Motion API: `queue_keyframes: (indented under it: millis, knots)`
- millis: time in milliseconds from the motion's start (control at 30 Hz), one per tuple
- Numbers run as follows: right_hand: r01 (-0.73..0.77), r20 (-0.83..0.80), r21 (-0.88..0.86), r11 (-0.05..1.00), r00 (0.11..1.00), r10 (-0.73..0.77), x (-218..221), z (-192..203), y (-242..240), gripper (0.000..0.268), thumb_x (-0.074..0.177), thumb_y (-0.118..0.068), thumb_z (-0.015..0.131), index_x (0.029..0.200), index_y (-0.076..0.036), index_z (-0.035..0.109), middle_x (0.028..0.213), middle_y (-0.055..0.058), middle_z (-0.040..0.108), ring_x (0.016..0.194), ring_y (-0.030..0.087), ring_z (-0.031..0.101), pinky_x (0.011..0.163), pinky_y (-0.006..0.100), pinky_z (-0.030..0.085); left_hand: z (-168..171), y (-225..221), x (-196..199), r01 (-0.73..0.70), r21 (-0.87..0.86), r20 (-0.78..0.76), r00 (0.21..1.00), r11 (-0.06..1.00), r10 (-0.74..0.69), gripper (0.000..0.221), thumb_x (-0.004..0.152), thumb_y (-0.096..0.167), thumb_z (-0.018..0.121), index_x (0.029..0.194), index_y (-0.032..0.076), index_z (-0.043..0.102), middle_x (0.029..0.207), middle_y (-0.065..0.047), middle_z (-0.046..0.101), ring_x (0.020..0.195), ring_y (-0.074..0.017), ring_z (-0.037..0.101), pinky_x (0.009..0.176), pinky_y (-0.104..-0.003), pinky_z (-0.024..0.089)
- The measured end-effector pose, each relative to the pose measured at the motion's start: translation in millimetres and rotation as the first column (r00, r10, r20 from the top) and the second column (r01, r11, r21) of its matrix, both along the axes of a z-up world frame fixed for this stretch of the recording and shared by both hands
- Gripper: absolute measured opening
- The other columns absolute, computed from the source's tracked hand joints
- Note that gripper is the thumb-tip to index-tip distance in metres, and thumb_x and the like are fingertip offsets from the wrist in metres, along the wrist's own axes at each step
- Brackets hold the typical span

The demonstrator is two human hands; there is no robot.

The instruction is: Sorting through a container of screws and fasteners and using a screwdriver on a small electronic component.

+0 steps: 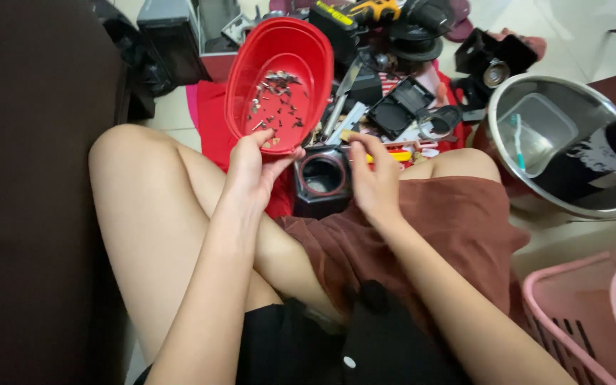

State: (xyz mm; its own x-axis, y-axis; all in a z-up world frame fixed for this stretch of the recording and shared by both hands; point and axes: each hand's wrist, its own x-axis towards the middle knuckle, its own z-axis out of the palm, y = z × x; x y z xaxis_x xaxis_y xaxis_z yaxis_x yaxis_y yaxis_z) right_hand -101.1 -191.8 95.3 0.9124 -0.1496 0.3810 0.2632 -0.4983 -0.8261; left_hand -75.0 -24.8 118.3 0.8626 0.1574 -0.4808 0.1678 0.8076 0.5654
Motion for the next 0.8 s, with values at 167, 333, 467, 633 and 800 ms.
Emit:
queue_keyframes:
  millis: [167, 333, 467, 633, 800]
  knots:
    - [0.178, -0.13, 0.272, 0.946, 0.981, -0.147, -1, -18, -60, 0.02, 0.087, -0.024, 0.051, 0.09, -0.012, 0.066, 0.084, 0.009, 0.066, 0.079, 0.019, 0.063, 0.073, 0.033, 0.048, 51, -7, -37, 0.186, 0.136, 0.001, 0.982, 0.973, -0.188, 0.054, 0.072, 0.015, 0.062, 0.116, -0.008, 0.041, 0.111, -0.025, 0.044, 0.09, -0.041, 0.058, 0.071, -0.051, 0.055]
    - [0.29, -0.369, 0.605, 0.742, 0.927, -0.061, -23, -2, -77, 0.035, 0.08, -0.034, 0.048, 0.096, -0.006, 0.062, 0.092, 0.017, 0.066, 0.073, 0.023, 0.068, 0.068, 0.03, 0.054, 67, 2, -50, 0.407, 0.248, -0.101, 0.913, 0.879, -0.394, 0.066, 0.068, 0.032, 0.066, 0.117, -0.007, 0.045, 0.107, -0.027, 0.051, 0.09, -0.0447, 0.059, 0.071, -0.051, 0.053]
    - [0.229, -0.35, 0.86, 0.455, 0.915, 0.201, -33, 12, -78, 0.071, 0.075, -0.057, 0.044, 0.121, -0.004, 0.047, 0.117, 0.029, 0.05, 0.11, 0.042, 0.05, 0.094, 0.047, 0.039, 83, 1, -58, 0.589, 0.379, -0.227, 0.807, 0.714, -0.546, 0.077, 0.064, 0.045, 0.063, 0.118, -0.007, 0.046, 0.106, -0.03, 0.054, 0.085, -0.046, 0.061, 0.069, -0.05, 0.052]
    - [0.21, -0.224, 0.974, 0.084, 0.949, 0.223, -49, 40, -67, 0.068, 0.07, -0.052, 0.054, 0.116, -0.002, 0.05, 0.114, 0.021, 0.053, 0.103, 0.037, 0.055, 0.089, 0.044, 0.046, 75, -4, -56, 0.718, 0.434, -0.343, 0.69, 0.544, -0.638, 0.087, 0.059, 0.054, 0.063, 0.121, -0.006, 0.045, 0.101, -0.033, 0.056, 0.078, -0.0474, 0.061, 0.065, -0.05, 0.051]
    - [0.26, -0.302, 0.943, 0.207, 0.93, 0.208, -54, 34, -74, 0.061, 0.063, -0.046, 0.064, 0.106, -0.002, 0.055, 0.099, 0.016, 0.056, 0.088, 0.03, 0.058, 0.077, 0.037, 0.052, 67, -7, -57, 0.768, 0.455, -0.426, 0.633, 0.451, -0.647, 0.093, 0.056, 0.064, 0.061, 0.116, -0.006, 0.049, 0.1, -0.03, 0.058, 0.073, -0.0438, 0.062, 0.061, -0.046, 0.051]
